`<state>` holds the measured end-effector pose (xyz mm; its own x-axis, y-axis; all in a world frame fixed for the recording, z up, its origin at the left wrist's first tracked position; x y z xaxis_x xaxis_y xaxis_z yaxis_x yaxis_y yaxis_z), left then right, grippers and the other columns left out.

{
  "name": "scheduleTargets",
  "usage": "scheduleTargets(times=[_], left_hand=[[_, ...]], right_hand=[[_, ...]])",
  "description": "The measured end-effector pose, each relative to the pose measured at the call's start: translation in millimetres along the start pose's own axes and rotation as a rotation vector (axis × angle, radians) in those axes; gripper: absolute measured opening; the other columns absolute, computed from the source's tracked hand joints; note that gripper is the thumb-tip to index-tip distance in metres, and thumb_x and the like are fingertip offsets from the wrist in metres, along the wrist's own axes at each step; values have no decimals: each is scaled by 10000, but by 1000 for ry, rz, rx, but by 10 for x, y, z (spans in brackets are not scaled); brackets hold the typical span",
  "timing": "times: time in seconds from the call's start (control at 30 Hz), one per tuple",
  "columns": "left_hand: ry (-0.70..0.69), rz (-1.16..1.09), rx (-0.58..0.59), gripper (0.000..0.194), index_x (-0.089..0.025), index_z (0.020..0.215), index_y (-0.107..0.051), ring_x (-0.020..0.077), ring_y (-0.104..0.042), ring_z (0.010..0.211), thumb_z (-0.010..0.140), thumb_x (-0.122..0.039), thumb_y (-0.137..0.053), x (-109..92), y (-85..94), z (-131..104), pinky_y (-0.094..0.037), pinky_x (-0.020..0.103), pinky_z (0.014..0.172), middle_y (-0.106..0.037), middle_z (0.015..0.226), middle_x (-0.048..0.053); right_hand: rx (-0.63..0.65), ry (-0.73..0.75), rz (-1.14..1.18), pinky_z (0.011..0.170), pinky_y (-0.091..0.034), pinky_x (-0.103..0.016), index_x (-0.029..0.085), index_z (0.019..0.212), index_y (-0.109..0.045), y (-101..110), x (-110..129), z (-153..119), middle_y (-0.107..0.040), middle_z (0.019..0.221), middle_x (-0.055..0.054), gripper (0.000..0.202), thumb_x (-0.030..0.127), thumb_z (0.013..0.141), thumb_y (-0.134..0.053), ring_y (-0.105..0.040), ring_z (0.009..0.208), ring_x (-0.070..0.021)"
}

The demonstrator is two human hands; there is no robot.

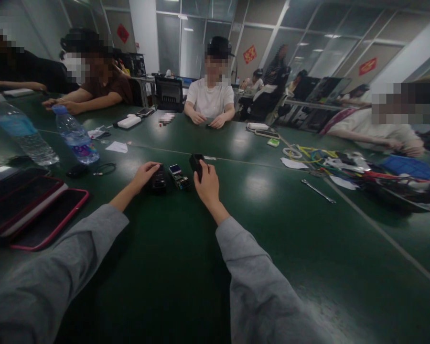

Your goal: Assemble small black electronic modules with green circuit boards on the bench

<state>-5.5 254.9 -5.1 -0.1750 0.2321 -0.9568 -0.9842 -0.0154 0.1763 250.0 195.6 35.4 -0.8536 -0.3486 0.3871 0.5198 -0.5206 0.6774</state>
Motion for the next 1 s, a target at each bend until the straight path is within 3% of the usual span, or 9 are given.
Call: scheduleTargets(times=[0.13,0.23,0.4,0.57,0.67,0.73,0.8,0.9,1.0], left_hand=[[-12,-6,-11,401,-178,1073,-662,206,-625,996,833,-485,-569,-95,7,-37,-474,368,928,-687,1085,83],[-29,60,23,469,-186,1154,-628,238,-584,1124,818,-511,-588,-245,57,-50,-440,399,989,-644,1215,113],[-77,293,238,729,-237,1266,-572,343,-409,1341,608,-455,-798,-519,105,-87,-331,461,1091,-504,1415,129],[-145,447,385,1003,-236,1370,-476,398,-286,1411,463,-437,-854,-532,-15,-158,-241,518,1135,-416,1472,152],[-213,506,402,1082,-259,1403,-438,412,-299,1395,426,-450,-862,-559,-111,-191,-225,539,1141,-406,1461,149],[-250,524,384,1055,-258,1419,-417,396,-339,1369,474,-460,-843,-680,-119,-201,-247,528,1138,-416,1434,142],[-284,533,353,1016,-260,1439,-384,378,-352,1357,540,-460,-813,-889,-50,-202,-265,520,1136,-408,1426,126],[-318,508,282,955,-259,1440,-372,349,-328,1372,600,-426,-793,-1220,212,-172,-249,481,1153,-394,1420,97],[-245,469,196,850,-226,1407,-412,342,-314,1380,655,-427,-754,-1267,556,-96,-224,484,1156,-428,1363,99]], right_hand=[[125,-53,-85,884,-482,-464,134,1353,-479,-141,-139,-18,-515,1164,-176,464,313,928,-427,-539,1045,-288],[138,-50,-120,876,-474,-468,145,1355,-479,-173,-137,-27,-507,1174,-176,458,325,939,-414,-527,1052,-297],[135,-46,-119,877,-470,-460,143,1353,-477,-185,-128,-25,-500,1177,-178,454,326,943,-409,-515,1074,-299],[143,-47,-114,882,-470,-463,136,1353,-474,-184,-128,-24,-498,1175,-177,454,327,947,-408,-514,1075,-297],[147,-46,-109,870,-476,-460,137,1355,-469,-189,-131,-23,-492,1182,-179,455,328,947,-411,-516,1068,-295],[147,-46,-108,859,-480,-463,139,1358,-466,-195,-138,-23,-489,1184,-180,459,329,944,-412,-517,1063,-297],[145,-46,-107,855,-482,-468,140,1359,-465,-200,-144,-24,-489,1178,-180,460,328,942,-410,-517,1060,-300],[141,-41,-97,855,-485,-472,138,1359,-461,-199,-142,-27,-485,1173,-179,463,323,937,-414,-515,1059,-300],[132,-25,-100,884,-478,-487,130,1359,-458,-182,-118,-31,-462,1196,-187,477,309,917,-446,-490,1097,-312]])
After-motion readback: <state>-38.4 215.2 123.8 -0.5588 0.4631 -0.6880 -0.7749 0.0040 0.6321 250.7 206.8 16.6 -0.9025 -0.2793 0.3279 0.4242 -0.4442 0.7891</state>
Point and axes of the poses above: each hand's wrist, its own z-axis towards the middle knuckle, its own y-axis out of the back of the hand, x = y × z, the point moved 6 cm from there along z, towards the middle knuckle
